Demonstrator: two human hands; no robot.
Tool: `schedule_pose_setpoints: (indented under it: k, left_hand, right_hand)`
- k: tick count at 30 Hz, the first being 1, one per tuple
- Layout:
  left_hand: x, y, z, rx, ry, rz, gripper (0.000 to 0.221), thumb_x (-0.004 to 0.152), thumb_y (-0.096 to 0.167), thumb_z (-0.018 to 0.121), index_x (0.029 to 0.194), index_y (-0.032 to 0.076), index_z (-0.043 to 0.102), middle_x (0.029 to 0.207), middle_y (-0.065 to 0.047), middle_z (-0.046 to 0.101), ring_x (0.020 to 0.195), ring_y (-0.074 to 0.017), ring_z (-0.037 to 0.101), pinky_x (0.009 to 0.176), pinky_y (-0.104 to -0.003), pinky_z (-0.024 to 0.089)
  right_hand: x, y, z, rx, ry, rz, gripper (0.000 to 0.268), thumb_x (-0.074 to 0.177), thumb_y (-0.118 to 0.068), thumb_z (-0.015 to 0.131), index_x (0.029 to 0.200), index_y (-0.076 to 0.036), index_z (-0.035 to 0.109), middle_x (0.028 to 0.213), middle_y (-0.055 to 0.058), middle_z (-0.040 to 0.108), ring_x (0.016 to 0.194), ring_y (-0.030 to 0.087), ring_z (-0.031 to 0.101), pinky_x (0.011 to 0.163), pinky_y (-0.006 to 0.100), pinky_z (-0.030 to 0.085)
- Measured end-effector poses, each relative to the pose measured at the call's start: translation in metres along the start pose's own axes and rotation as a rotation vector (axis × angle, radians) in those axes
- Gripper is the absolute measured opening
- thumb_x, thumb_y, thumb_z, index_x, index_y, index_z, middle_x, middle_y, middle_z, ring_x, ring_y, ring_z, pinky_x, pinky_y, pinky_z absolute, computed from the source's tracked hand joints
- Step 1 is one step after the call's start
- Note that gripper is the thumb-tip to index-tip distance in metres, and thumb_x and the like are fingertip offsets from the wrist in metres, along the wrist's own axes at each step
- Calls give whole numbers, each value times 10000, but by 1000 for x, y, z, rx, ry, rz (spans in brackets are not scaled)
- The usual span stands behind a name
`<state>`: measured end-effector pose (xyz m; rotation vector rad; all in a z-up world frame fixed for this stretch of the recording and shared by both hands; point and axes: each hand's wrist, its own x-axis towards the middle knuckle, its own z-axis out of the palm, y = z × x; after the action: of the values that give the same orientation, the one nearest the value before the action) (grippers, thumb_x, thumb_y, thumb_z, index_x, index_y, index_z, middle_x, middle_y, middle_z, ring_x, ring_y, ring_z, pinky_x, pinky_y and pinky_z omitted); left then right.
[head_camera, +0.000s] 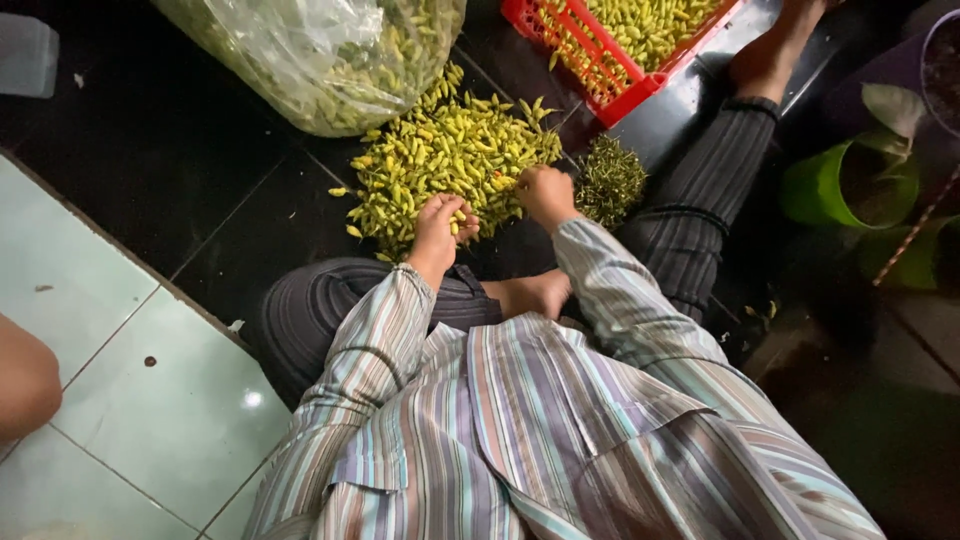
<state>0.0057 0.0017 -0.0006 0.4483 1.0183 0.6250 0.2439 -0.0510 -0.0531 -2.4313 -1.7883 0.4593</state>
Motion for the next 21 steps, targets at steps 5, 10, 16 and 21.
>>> schedule_pose_setpoints:
  k: [5,10,16,21]
  left_hand:
    - [4,-4,-7,4,6,6,111,945,177,683,924,125,588,808,-90,698,669,-254,754,577,-376,684]
    - [0,-5,-6,36,8,0,98,955,182,666,922,138,585,800,-77,688,670,-236,749,581,-361,683]
    - [2,-14,-3,141,-85,16,107,980,176,667,1014,88,617,827,-90,692,656,-226,747,553,-358,683]
    - [-1,-12,-4,175,-154,22,209,964,199,725,1115,73,655,859,-67,688,672,-207,750,558,-349,697]
  right_hand:
    - [-9,-23,-14,-92,-15,0,206,915,-323,713,1000,-139,743,971,54,677,967,284,672,890,443,494]
    - [-13,-12,-13,400,45,161,212,866,-274,733,1031,-144,766,980,94,718,983,364,682,848,519,531]
    - [-35,-53,-74,1508,93,307,44,830,-44,649,861,-74,644,848,39,629,660,100,554,556,219,410]
    - [-49,-84,-80,1751,-99,265,102,849,30,576,836,-71,574,843,35,574,618,136,591,560,259,388]
